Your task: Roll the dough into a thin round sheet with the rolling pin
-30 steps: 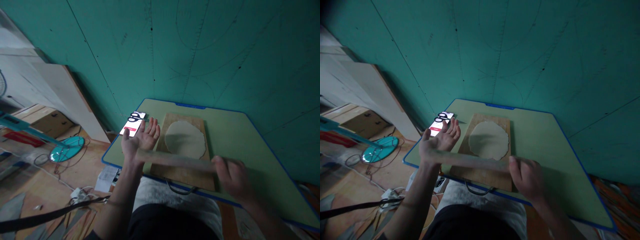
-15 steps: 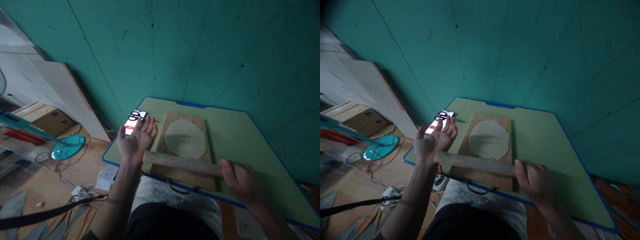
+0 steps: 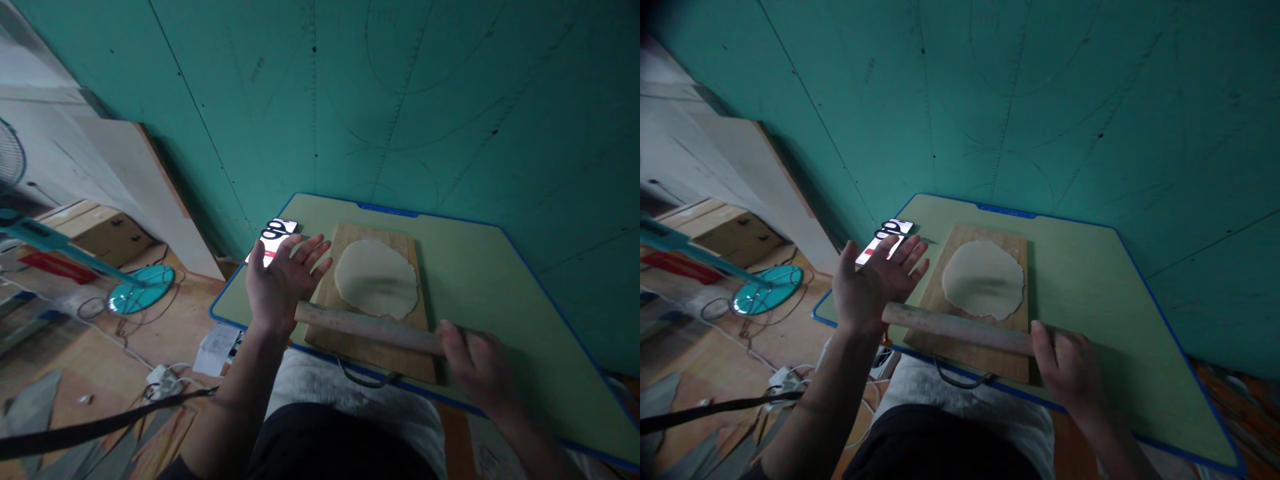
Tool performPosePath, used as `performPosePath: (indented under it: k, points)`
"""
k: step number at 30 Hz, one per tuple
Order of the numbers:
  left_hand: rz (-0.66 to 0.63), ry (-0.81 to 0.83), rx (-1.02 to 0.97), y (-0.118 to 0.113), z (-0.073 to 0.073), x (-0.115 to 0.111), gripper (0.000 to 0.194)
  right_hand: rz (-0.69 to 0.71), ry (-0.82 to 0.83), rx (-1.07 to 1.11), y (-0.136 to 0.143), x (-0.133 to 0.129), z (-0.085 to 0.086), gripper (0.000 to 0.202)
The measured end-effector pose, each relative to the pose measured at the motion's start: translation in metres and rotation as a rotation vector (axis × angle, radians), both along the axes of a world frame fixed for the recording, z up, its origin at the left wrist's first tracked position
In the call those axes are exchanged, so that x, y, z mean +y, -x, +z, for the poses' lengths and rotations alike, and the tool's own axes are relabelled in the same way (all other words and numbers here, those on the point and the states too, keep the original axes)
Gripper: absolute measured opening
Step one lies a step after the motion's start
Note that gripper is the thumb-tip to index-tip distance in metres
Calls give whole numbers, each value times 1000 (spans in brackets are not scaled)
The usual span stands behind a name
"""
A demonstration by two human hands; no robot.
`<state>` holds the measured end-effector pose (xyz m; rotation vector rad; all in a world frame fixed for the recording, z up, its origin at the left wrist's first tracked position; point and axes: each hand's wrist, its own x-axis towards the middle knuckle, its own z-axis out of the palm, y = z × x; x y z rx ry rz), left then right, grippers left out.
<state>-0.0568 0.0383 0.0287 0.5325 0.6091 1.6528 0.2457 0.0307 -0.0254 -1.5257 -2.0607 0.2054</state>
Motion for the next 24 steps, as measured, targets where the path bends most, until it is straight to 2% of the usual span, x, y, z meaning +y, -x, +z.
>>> performPosePath:
  k: [5,9,11,14,16,21,24]
  points:
    - [35,-61,131,-7,0,-7,55,-100,67,188,-2,4,4,59]
    - [22,-51,97,-10,-3,-9,61,-259,141,334,-5,5,11,61]
    - [9,-2,29,-9,-4,-8,62,-230,152,331,-6,3,12,61]
    - [-36,53,-58,-7,-5,-7,59,-82,130,248,-7,-2,11,55]
    - [-60,56,-82,-5,-3,-8,57,-36,117,207,-8,-3,10,54]
    - [-22,56,-113,-2,-1,-9,52,-123,36,242,-9,0,15,62]
    - [4,64,-86,0,-2,-9,49,-102,56,203,-6,3,22,61]
